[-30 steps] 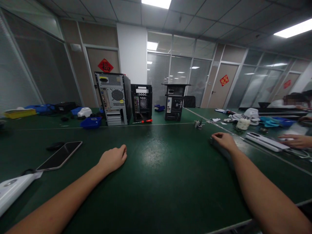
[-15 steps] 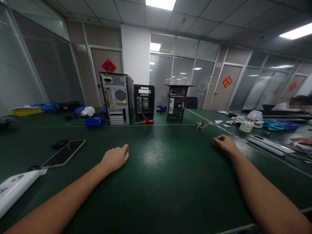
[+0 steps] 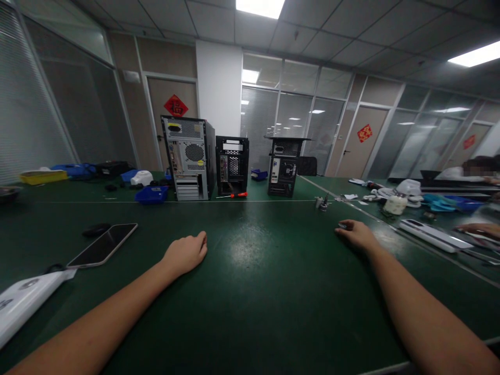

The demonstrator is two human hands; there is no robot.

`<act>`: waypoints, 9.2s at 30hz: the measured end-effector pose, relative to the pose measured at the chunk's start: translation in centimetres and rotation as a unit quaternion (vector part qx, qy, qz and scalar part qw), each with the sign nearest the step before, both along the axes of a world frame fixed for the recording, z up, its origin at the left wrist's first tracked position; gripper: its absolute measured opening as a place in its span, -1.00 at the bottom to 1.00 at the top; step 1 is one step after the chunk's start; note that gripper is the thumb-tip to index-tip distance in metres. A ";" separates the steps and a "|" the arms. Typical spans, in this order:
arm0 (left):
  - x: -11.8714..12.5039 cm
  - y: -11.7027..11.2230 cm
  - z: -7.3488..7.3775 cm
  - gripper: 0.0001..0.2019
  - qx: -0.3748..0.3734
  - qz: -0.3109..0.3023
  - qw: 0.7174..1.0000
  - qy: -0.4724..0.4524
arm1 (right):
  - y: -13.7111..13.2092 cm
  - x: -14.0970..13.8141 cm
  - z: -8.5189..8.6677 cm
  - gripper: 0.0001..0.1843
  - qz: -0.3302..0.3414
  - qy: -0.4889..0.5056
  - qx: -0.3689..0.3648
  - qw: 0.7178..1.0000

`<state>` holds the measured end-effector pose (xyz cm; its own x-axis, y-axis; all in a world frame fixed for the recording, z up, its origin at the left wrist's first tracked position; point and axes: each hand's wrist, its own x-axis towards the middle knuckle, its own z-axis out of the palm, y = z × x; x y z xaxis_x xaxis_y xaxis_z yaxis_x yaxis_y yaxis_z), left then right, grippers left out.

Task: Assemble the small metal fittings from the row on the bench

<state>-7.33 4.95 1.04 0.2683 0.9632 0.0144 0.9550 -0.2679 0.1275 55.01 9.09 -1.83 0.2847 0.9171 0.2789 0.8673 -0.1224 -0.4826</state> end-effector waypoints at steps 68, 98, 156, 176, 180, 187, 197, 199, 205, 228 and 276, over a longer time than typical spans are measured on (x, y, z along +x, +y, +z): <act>7.0 -6.3 -1.6 -0.49 0.128 -0.335 0.930 -0.086 | -11.0 -32.8 3.3 -0.82 0.549 -0.141 0.118 0.815; 5.0 -5.0 0.7 -0.55 0.044 -0.157 0.984 0.070 | 2.4 1.6 -2.8 -0.58 -0.066 -0.004 0.025 0.997; 4.8 -4.7 0.2 -0.54 0.054 -0.182 0.981 0.044 | -0.8 4.8 2.0 -0.61 -0.062 -0.104 0.008 0.993; 4.8 -4.7 0.1 -0.55 0.066 -0.182 0.980 0.051 | -0.2 5.4 -0.1 -0.43 -0.101 0.069 0.015 0.992; 4.7 -4.8 0.2 -0.54 0.058 -0.182 0.981 0.046 | -0.2 4.9 0.0 -0.46 -0.071 0.059 0.027 0.995; 4.7 -4.7 0.2 -0.56 0.069 -0.181 0.979 0.063 | -0.8 3.4 0.3 -0.45 0.008 0.096 -0.016 0.995; 4.7 -4.5 -0.1 -0.55 0.073 -0.181 0.979 0.056 | -0.4 2.6 -0.4 -0.38 0.032 0.034 0.005 0.999; 4.7 -4.5 -0.2 -0.55 0.072 -0.183 0.979 0.051 | -0.5 0.6 0.2 -0.37 0.044 0.019 0.010 0.999; 4.6 -4.6 -0.1 -0.66 0.071 -0.168 0.983 0.028 | -1.4 -10.4 3.5 -0.44 0.181 -0.032 0.036 0.982; 6.8 -6.3 -0.6 -0.62 0.035 -0.243 0.967 -0.072 | -10.5 -31.5 4.3 -0.58 0.561 -0.209 0.069 0.798; 6.6 -6.7 0.2 -0.58 0.072 -0.254 0.964 -0.024 | -4.5 -24.5 4.7 -0.70 0.328 -0.192 0.104 0.919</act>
<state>-0.75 -1.72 1.24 0.7000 0.6953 0.1633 0.6903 -0.7173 0.0950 30.56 4.55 2.83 -0.4661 0.7716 0.4329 0.8328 0.5478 -0.0797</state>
